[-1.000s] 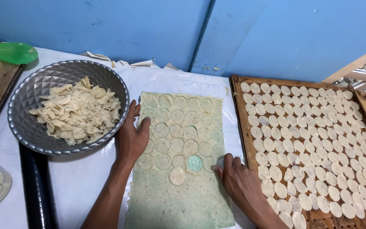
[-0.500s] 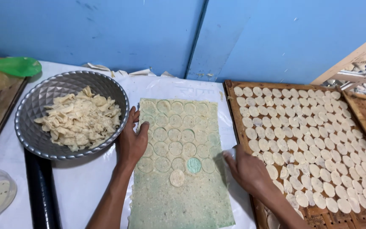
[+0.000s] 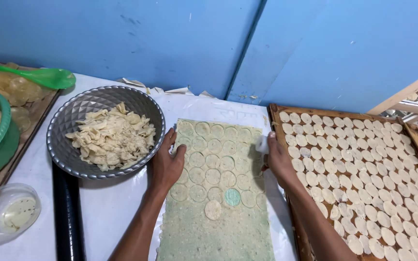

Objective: Use a small circular mold to cut uniform pieces of dough from a flat sheet.

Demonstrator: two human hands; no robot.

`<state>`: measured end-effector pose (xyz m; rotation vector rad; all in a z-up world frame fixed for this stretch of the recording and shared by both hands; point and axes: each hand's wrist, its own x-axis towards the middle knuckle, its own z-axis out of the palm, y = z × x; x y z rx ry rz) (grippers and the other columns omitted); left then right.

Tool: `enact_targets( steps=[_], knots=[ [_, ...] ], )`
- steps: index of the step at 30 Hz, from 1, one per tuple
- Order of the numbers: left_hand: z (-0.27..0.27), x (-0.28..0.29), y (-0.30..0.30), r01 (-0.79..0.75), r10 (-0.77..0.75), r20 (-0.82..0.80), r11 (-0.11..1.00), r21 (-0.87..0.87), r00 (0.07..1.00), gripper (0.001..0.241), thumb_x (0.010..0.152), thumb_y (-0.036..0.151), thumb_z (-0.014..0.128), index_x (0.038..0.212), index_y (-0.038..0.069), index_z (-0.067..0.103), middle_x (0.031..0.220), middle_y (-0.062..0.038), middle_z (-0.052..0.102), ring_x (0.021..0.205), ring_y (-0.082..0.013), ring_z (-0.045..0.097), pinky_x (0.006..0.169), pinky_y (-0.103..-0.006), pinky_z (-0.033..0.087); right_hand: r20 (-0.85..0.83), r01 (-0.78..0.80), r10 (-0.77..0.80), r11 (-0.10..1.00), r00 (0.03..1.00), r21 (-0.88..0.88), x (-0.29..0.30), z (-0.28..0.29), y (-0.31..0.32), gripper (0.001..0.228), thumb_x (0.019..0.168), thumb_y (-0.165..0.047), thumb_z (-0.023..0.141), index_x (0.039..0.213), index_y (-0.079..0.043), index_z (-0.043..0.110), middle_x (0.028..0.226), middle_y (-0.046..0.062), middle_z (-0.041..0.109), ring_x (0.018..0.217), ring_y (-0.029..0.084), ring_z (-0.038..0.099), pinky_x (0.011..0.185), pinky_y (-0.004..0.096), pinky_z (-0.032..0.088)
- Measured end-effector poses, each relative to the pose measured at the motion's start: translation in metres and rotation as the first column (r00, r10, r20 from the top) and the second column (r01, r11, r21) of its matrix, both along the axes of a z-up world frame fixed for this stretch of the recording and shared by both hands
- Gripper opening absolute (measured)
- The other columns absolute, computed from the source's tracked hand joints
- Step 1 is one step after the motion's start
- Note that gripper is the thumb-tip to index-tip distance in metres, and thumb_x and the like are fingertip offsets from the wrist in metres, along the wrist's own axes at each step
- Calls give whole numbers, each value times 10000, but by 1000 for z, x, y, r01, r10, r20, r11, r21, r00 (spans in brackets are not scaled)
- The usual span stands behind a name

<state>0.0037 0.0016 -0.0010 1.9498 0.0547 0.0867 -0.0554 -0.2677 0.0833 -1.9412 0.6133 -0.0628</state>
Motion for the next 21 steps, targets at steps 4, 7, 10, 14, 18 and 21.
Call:
enact_targets(
  steps=[4, 7, 10, 14, 18, 21],
  knots=[
    [8, -4, 2, 13, -13, -21, 1000, -8, 1000, 682, 875, 321, 627, 1518, 119, 526, 1430, -101, 648, 1315, -287, 605, 1071, -397, 509, 81, 59, -74, 982, 994, 177, 21, -37, -23, 743, 1076, -593, 381, 1221, 105, 592, 676, 111, 439, 570, 201, 519, 564, 384, 557],
    [15, -6, 2, 23, -23, -14, 999, -39, 1000, 699, 868, 328, 634, 1523, 117, 514, 1442, -103, 638, 1327, -280, 596, 1095, -390, 489, 121, -2, -14, 991, 993, 131, 35, -38, -27, 762, 1083, -620, 351, 1114, 94, 616, 639, 115, 455, 564, 217, 530, 549, 383, 544],
    [22, -10, 2, 43, -39, 28, 987, -156, 999, 722, 858, 265, 649, 1519, 29, 479, 1448, -207, 612, 1356, -348, 571, 1130, -409, 469, 166, -29, 10, 994, 986, 109, 41, -14, -20, 777, 1096, -622, 295, 1188, 96, 576, 654, 115, 473, 596, 211, 549, 589, 373, 553],
    [24, -9, 0, 90, -76, 104, 986, -141, 992, 750, 865, 194, 659, 1538, -35, 421, 1420, -246, 621, 1342, -343, 587, 1122, -408, 461, 77, -113, 154, 916, 985, -384, 8, 33, 13, 575, 1082, -564, 367, 1126, -44, 608, 711, 228, 700, 759, 414, 717, 762, 556, 517],
    [23, -10, 0, 63, -50, 128, 993, -96, 990, 727, 862, 207, 658, 1508, -52, 447, 1385, -228, 650, 1296, -310, 629, 1081, -361, 510, -144, -390, 374, 748, 916, -537, -50, 17, 22, 277, 954, -365, 554, 1146, -188, 646, 747, 222, 761, 772, 484, 726, 757, 561, 561],
    [7, -2, -4, 57, -39, 126, 989, -138, 991, 723, 858, 198, 606, 1533, 35, 408, 1424, -149, 642, 1275, -245, 640, 1043, -426, 499, -531, -627, 341, 516, 775, -584, -68, 1, 23, 299, 1053, -283, 370, 1097, -266, 666, 811, 34, 759, 552, 140, 702, 409, 229, 572]
  ],
)
